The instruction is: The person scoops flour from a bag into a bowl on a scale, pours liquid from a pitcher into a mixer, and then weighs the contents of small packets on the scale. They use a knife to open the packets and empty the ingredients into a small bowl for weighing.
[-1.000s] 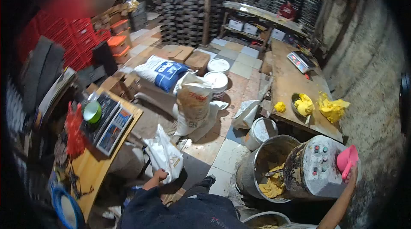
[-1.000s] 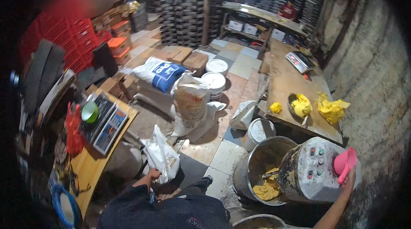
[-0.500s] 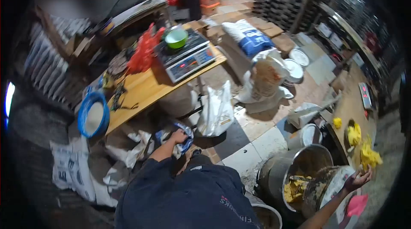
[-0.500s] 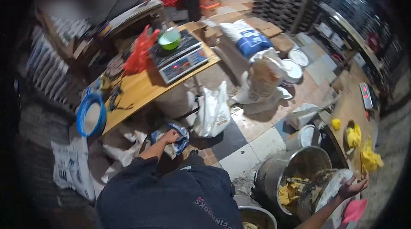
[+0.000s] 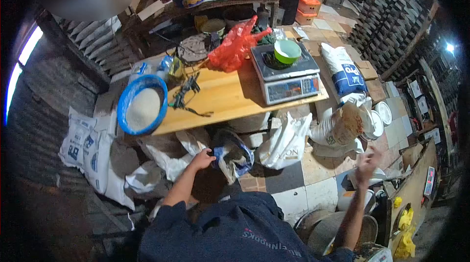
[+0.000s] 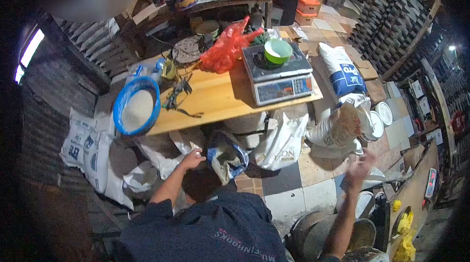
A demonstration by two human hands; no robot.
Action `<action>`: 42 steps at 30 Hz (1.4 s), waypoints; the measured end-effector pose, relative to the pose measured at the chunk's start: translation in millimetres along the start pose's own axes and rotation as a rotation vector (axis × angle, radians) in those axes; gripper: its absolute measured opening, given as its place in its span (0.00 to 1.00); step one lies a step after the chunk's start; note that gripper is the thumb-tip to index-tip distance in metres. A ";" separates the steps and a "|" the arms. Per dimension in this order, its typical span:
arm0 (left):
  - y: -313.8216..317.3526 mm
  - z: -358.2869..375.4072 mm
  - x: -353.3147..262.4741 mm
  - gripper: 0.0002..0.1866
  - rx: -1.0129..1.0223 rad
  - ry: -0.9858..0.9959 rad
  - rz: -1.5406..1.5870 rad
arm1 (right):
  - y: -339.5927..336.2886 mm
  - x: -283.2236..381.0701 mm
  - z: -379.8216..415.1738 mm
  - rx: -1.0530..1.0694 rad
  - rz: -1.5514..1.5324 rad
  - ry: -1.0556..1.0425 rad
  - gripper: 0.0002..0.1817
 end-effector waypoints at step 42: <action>-66.6 22.5 23.2 0.15 -0.528 -0.041 0.174 | 648.7 542.1 -203.5 0.860 0.122 -0.849 0.19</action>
Point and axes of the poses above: each hand's wrist, its own z-axis away from the middle knuckle, its own y-axis out of the palm, x = y × z, the point moved 7 cm from there along -z, towards the middle knuckle, and after that the axes turned 6 degrees about y, right-handed, at the moved point
